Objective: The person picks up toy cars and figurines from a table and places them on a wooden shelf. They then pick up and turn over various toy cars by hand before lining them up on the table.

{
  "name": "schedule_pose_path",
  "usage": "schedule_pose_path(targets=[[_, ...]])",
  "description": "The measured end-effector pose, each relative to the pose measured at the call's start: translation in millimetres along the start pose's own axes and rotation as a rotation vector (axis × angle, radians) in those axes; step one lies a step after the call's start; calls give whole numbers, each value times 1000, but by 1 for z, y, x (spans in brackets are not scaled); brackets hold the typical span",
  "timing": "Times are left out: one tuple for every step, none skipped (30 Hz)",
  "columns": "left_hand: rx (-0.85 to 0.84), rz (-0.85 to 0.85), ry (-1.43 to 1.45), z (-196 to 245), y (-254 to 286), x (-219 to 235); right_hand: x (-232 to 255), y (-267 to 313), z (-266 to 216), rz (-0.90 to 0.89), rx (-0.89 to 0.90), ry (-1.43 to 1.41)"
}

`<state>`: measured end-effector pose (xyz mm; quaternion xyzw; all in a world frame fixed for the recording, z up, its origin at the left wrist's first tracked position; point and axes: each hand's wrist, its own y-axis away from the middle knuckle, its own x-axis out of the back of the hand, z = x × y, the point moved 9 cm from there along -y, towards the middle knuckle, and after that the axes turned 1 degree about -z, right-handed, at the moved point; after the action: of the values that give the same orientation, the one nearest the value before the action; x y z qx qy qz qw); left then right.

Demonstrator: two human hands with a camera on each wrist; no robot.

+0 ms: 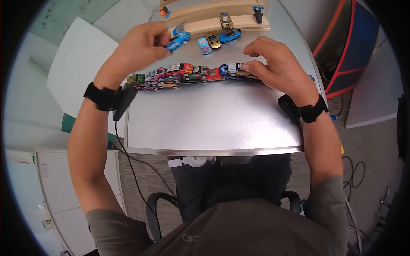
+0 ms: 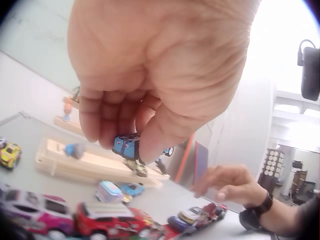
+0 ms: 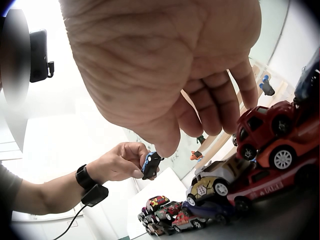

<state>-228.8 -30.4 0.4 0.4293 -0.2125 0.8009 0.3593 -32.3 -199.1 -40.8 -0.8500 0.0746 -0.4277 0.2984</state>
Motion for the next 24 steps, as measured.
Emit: schedule_pose_path(targets=[[-84,-29,-88,23,3,-12,-1,0,1,-1,0,4],[-168,-58,-176,43,5,-23,0,0,1,22,8,-3],[-171,-57,-175,54,6,-30,2,0,1,45,16,-11],[-214,-82,-258,67,8,-41,2,0,0,45,16,-9],[-258,-106,-341,77,9,-50,2,0,0,49,12,-11],[-261,-106,-340,81,8,-55,3,0,-1,55,9,-11],[-232,-145,-322,82,7,-62,3,0,-1,56,8,-9],[-202,-185,-303,81,6,-68,3,0,-1,54,6,-8],[-205,-187,-303,80,5,-71,3,0,-1,51,3,-8],[-234,-182,-326,79,4,-75,4,0,-1,54,1,-7],[-262,-177,-348,80,4,-78,4,0,-1,52,-8,1],[-263,-180,-348,79,3,-80,4,0,-1,50,-17,8],[-271,-174,-361,80,3,-81,4,0,-1,51,-19,9],[-278,-168,-374,80,3,-83,4,0,-1,53,-14,19],[-279,-169,-373,79,3,-84,4,0,-1,55,-8,29],[-297,-169,-379,79,2,-86,4,1,-1,54,-9,29],[-315,-168,-385,78,2,-88,3,1,-1,27,-20,34],[-315,-168,-385,76,1,-90,2,1,0,0,-30,38],[-330,-173,-391,75,0,-92,1,1,1,0,-31,39],[-345,-177,-397,74,0,-94,1,1,1,2,-24,43],[-345,-178,-397,72,-1,-95,1,1,1,5,-17,48],[-358,-180,-402,71,-1,-97,1,1,1,5,-17,48],[-371,-182,-408,70,-1,-98,1,1,1,-1,-29,45],[-371,-182,-408,70,-1,-98,0,1,2,-6,-40,41]])
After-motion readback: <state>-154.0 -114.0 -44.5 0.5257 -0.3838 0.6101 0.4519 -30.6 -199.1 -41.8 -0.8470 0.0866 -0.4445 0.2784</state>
